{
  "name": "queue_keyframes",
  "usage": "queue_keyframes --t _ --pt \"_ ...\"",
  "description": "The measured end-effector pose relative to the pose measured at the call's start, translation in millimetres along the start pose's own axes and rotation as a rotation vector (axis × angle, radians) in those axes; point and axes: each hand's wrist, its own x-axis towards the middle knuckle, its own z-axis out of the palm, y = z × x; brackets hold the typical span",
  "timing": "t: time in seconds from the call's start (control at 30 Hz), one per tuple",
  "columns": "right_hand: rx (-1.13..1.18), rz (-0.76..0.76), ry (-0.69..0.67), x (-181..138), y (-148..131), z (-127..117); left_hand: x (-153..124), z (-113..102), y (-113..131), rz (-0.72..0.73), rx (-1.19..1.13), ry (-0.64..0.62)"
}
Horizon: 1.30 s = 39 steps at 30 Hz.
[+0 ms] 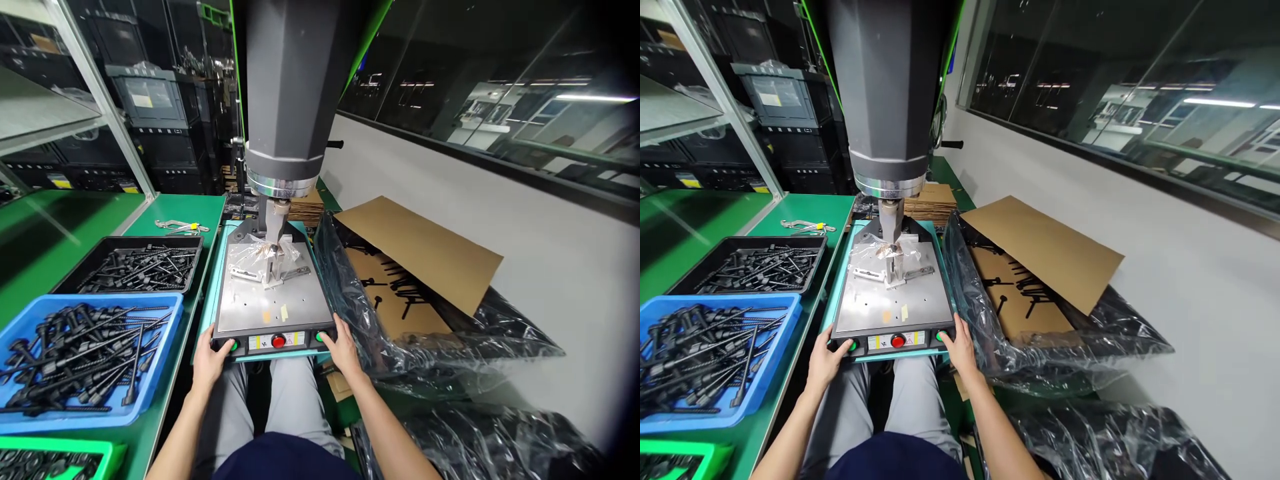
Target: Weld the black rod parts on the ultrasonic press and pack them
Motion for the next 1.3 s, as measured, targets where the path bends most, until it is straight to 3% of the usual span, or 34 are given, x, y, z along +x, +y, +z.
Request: queue_keyframes --t 0.23,0.5,0.97,1.07,1.17,1.23,1.3 --pt "0.0 0.004 0.034 -3.7 6.9 6.6 -0.4 -4.1 -12.6 0.055 -0.05 -0.036" --pt "-0.007 0.066 -0.044 -3.8 2.6 3.5 -4.2 -4.0 -6.9 0.016 -0.028 -0.081" --pt "-0.009 0.104 -0.039 -4.2 2.8 7.9 -7.0 -1.8 -4.5 -0.006 -0.079 -0.065" --pt "-0.011 0.122 -0.041 -4.2 3.8 7.8 -6.5 -6.9 13.9 -0.056 -0.079 0.064" --pt "-0.01 0.116 -0.038 -4.2 4.9 8.4 6.9 -12.2 48.8 0.077 -0.053 0.236" --pt "0.001 0.105 -0.028 -4.0 4.6 8.9 27.9 -12.1 72.8 0.164 -0.121 0.245" --pt "0.016 0.106 -0.021 -3.7 3.5 9.4 56.9 -8.5 91.0 0.163 -0.213 0.204"
